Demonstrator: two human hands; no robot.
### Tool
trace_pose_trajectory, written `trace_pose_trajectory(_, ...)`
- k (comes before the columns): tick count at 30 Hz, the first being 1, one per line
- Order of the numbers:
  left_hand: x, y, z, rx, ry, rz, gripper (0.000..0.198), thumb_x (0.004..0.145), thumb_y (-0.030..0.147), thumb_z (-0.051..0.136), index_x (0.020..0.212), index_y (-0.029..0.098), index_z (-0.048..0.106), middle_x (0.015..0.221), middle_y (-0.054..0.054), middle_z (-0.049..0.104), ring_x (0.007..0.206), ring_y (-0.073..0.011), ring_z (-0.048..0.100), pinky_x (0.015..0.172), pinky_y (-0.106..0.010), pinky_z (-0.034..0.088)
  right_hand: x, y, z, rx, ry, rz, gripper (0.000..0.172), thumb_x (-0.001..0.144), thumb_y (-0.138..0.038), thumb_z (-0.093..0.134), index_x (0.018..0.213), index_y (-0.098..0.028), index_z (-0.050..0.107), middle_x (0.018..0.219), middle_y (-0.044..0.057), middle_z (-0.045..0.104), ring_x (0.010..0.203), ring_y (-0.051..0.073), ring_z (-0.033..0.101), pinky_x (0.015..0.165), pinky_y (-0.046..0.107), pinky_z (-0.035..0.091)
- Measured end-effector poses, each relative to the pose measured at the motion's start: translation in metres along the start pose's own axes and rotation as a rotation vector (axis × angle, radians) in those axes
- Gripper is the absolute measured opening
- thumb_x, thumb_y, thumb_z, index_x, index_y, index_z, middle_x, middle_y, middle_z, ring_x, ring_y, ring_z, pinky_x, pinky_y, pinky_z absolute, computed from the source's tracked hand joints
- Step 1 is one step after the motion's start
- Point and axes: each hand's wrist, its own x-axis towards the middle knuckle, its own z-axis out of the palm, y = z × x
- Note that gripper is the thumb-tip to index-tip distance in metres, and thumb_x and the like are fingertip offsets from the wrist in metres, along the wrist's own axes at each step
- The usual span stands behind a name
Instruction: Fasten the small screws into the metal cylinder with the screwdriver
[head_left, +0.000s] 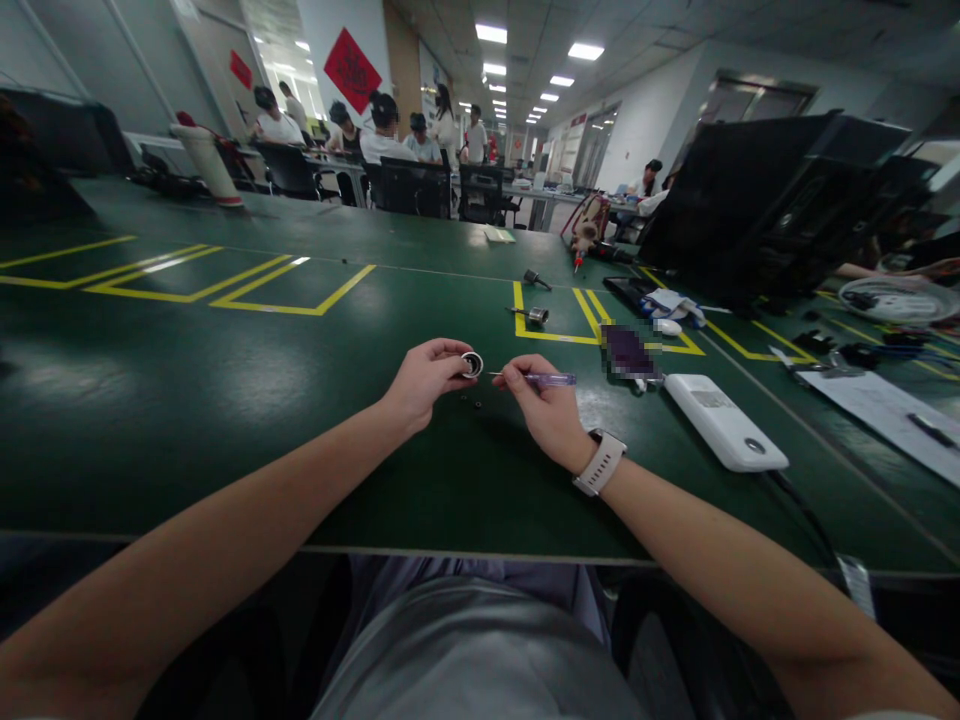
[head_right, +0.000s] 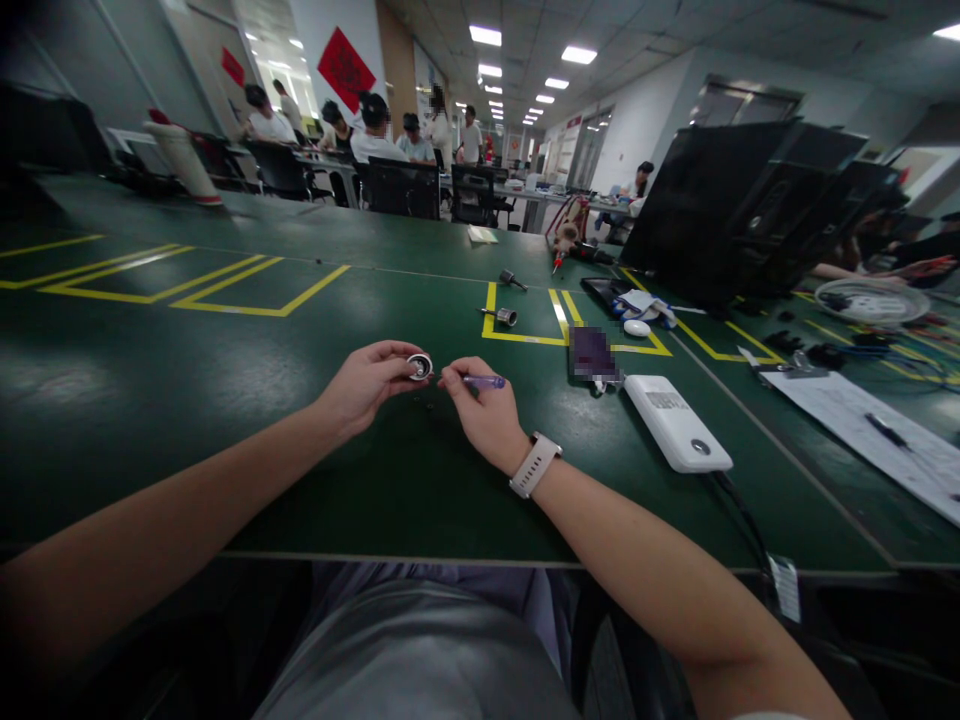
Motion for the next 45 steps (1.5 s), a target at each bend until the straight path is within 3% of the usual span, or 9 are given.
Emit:
trace_pose_trajectory(7,0.004,0.000,0.000,-0.020,0.089,-0.016,0.018,0.065,0.004,0.064,0.080,0.012,0.061,0.077,-0.004,0.064,0.074,-0.0146,0.062,0.069,-0.028,0.056,0.008,0.011,0.003,0.257,-0.087,0.337,0.023,0.083,-0.040,0.055,0.077,-0.018,0.053,0.064,0.000,0.062,0.061,0.014,0.061,0.061,0.028,0.050)
trace_pose_trajectory(11,0.005,0.000,0.000,-0.038,0.106,-0.013,0.015,0.066,0.003,0.062,0.079,0.011,0.060,0.078,-0.004,0.062,0.073,-0.0140,0.062,0.069,-0.029,0.055,0.007,0.014,0.004,0.272,-0.115,0.375,0.027,0.082,-0.043,0.056,0.074,-0.018,0.052,0.058,-0.002,0.060,0.054,0.013,0.059,0.054,0.026,0.048)
trace_pose_trajectory(21,0.004,0.000,0.000,-0.051,0.100,-0.013,0.015,0.067,0.002,0.062,0.079,0.010,0.060,0.077,-0.004,0.062,0.072,-0.0140,0.061,0.067,-0.028,0.055,0.006,0.013,0.004,0.154,-0.174,0.298,0.022,0.085,-0.039,0.052,0.078,-0.019,0.053,0.066,0.000,0.061,0.061,0.013,0.061,0.060,0.028,0.049)
trace_pose_trajectory(28,0.006,-0.002,-0.002,-0.048,0.084,-0.003,0.015,0.067,0.004,0.064,0.080,0.010,0.061,0.080,-0.006,0.063,0.074,-0.0150,0.063,0.070,-0.030,0.055,0.007,0.007,0.001,-0.108,-0.227,0.262,0.019,0.087,-0.033,0.049,0.077,-0.018,0.054,0.064,0.001,0.062,0.060,0.015,0.060,0.059,0.029,0.045)
trace_pose_trajectory(32,0.006,-0.003,-0.003,-0.050,0.071,0.000,0.018,0.066,0.003,0.064,0.082,0.010,0.063,0.082,-0.006,0.064,0.076,-0.0149,0.063,0.072,-0.029,0.055,0.005,-0.001,0.000,-0.310,-0.250,0.144,0.016,0.088,-0.025,0.049,0.076,-0.018,0.056,0.064,0.001,0.063,0.061,0.015,0.060,0.060,0.028,0.042)
trace_pose_trajectory(36,0.005,-0.001,-0.002,-0.063,0.077,0.001,0.018,0.065,0.002,0.064,0.081,0.011,0.063,0.080,-0.006,0.065,0.075,-0.0145,0.063,0.072,-0.029,0.055,0.003,-0.002,0.002,-0.346,-0.268,0.024,0.012,0.088,-0.021,0.049,0.080,-0.019,0.058,0.070,0.002,0.063,0.066,0.015,0.060,0.061,0.027,0.042)
trace_pose_trajectory(45,0.000,0.002,0.001,0.005,0.066,0.000,0.019,0.066,0.004,0.064,0.083,0.012,0.065,0.077,-0.004,0.066,0.071,-0.0127,0.064,0.072,-0.027,0.054,0.000,0.003,0.000,-0.146,-0.068,-0.144,0.016,0.090,-0.031,0.047,0.085,-0.020,0.058,0.081,0.003,0.062,0.078,0.016,0.060,0.069,0.028,0.046)
